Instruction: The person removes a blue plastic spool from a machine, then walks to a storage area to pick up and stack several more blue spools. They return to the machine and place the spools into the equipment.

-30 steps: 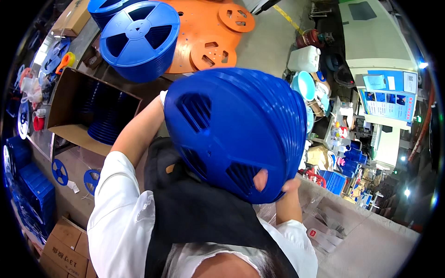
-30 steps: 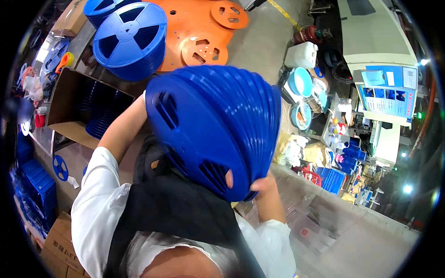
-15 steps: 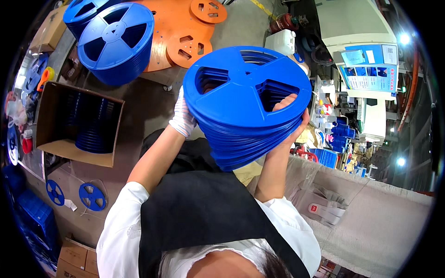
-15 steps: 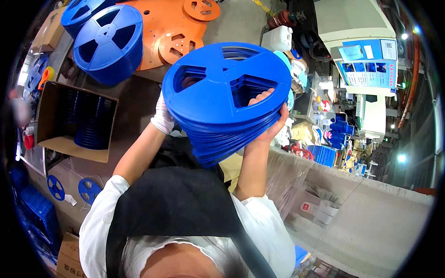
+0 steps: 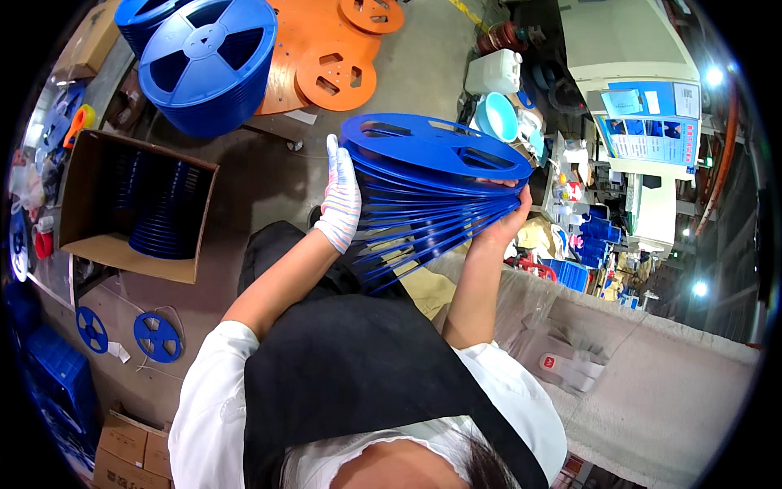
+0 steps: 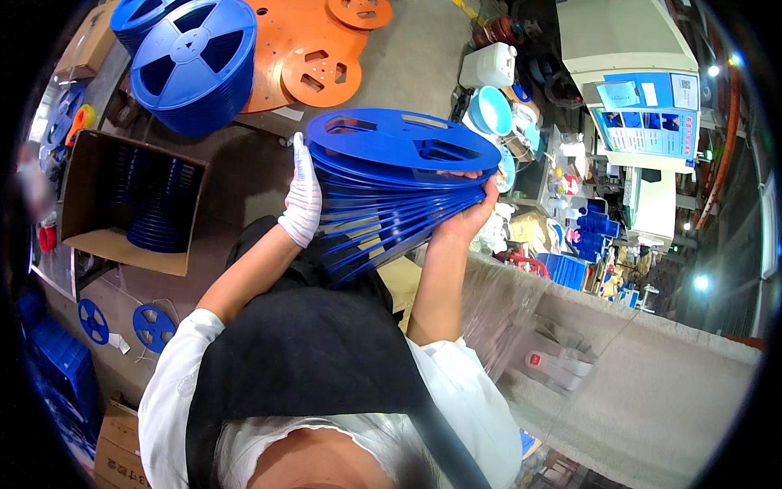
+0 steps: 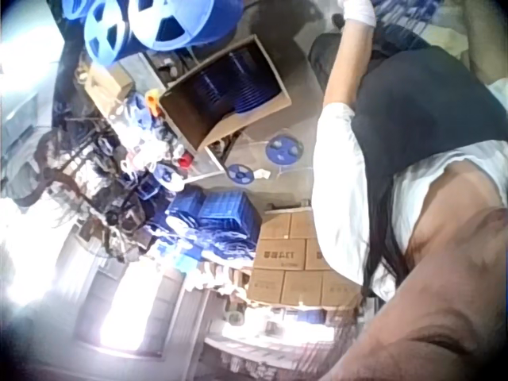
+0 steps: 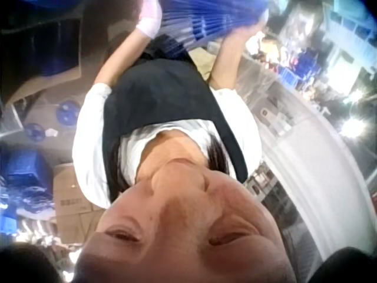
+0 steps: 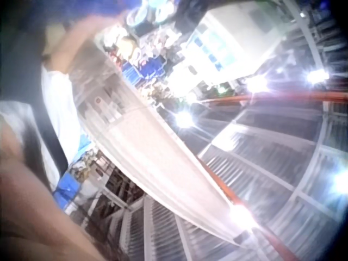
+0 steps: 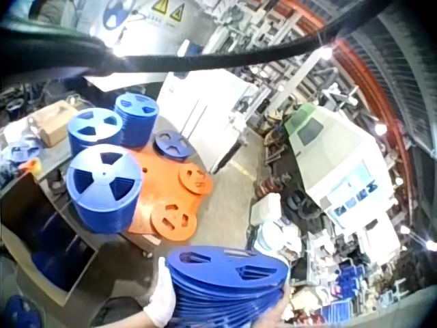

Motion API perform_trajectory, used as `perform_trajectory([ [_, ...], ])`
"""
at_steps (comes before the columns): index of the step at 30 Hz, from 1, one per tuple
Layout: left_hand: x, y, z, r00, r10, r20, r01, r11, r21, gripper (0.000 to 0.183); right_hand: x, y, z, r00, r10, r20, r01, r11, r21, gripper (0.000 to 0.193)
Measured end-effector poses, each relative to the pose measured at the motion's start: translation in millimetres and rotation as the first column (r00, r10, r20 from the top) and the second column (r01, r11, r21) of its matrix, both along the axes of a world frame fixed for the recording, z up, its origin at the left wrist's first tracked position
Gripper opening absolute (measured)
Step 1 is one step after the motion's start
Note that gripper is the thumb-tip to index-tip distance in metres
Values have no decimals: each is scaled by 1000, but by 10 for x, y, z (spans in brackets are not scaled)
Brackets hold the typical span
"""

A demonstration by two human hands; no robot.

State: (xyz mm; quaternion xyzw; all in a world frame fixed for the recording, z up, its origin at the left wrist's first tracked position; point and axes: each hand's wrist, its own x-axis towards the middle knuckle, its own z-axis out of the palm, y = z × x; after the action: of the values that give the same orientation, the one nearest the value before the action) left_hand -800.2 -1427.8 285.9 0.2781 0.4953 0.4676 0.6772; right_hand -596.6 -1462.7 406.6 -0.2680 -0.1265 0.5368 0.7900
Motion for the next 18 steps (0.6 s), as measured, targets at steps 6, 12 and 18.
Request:
perform_trajectory([
  [6,72,-188,-36,957,-30,-289,133,930,342,67,-110,87,-121,979,-195,-52,182,965,-186,22],
  [12,58,-325,447,742,-16,-671,499,681,536,71,-384,54,-119,990,-138,10,138,981,-139,20],
  [18,-105,-532,854,692,81,-717,681,258,686,55,-333,-229,-241,991,84,-105,-83,996,12,30],
])
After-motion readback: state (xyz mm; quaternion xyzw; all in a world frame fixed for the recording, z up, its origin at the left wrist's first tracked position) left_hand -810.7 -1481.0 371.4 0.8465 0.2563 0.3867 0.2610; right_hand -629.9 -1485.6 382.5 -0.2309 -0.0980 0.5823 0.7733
